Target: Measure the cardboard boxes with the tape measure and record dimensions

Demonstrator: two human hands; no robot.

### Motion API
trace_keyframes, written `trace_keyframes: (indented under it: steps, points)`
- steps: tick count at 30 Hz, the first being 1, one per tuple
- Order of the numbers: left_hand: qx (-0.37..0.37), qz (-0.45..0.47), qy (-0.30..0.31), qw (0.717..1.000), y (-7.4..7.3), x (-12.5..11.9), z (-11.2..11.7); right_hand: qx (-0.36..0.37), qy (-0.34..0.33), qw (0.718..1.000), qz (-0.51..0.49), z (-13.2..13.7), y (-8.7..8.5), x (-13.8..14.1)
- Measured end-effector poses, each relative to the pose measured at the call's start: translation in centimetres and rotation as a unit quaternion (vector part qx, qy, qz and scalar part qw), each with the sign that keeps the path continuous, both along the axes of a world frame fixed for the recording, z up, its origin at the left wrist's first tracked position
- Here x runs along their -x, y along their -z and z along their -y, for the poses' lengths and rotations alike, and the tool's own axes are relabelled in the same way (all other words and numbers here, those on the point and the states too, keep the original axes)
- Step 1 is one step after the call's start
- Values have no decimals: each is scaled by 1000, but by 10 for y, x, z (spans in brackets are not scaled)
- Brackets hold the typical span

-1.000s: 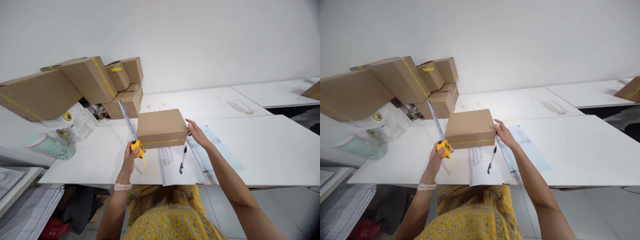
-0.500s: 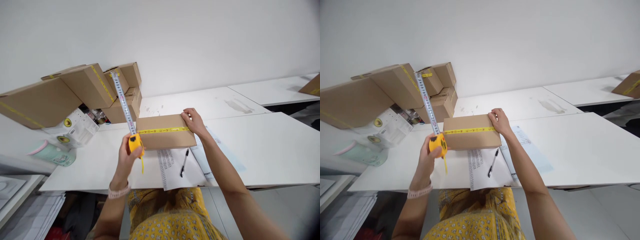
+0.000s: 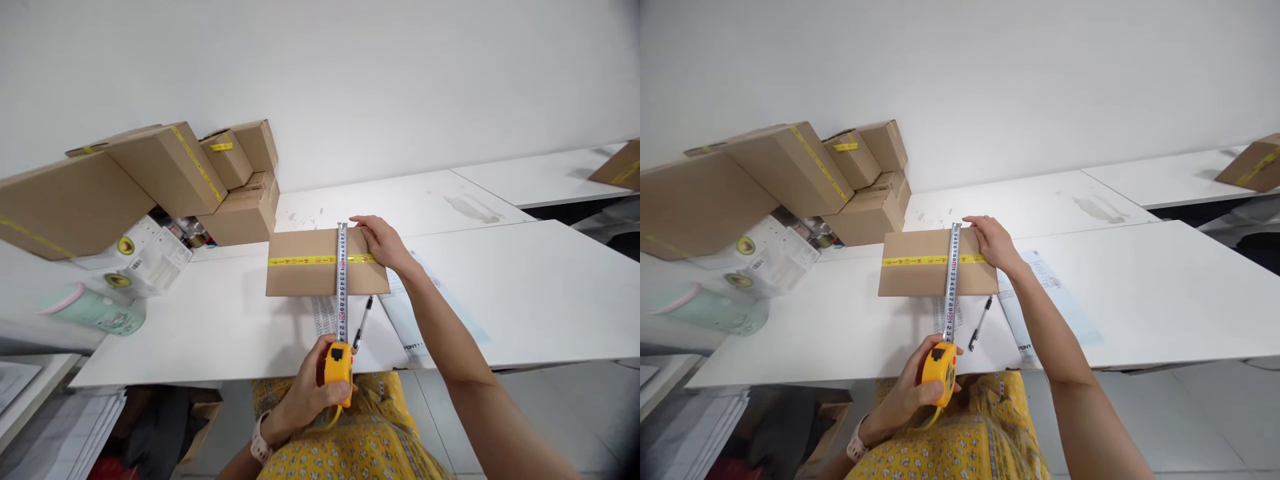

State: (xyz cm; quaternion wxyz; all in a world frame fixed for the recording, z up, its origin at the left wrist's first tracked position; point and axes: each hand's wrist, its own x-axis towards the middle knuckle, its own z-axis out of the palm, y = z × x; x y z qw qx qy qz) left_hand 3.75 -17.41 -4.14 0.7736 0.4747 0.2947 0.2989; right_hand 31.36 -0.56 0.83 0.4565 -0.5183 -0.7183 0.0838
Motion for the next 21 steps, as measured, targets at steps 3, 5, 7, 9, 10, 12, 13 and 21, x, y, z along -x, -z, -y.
trace_keyframes:
  steps: [3,5,7,9,10,12,13,21]
  points:
    - [3,0,9,1000,2,0,4,3,5,999,42,0,0,0]
    - [9,1,9,1000,3,0,6,7,12,997,71,1,0,0]
    - [15,2,11,1000,4,-2,7,4,16,995,95,0,0,-1]
    - [17,3,18,1000,6,-4,7,2,17,994,109,0,0,-1]
    - [16,4,21,1000,7,-5,6,3,17,993,114,-1,1,-1]
    - [13,6,30,999,8,-7,6,9,16,992,123,-2,1,-2]
    - [12,8,32,999,9,-8,5,11,16,992,125,-2,0,-2]
    - [19,-4,42,999,21,-10,5,16,13,993,114,0,-2,0]
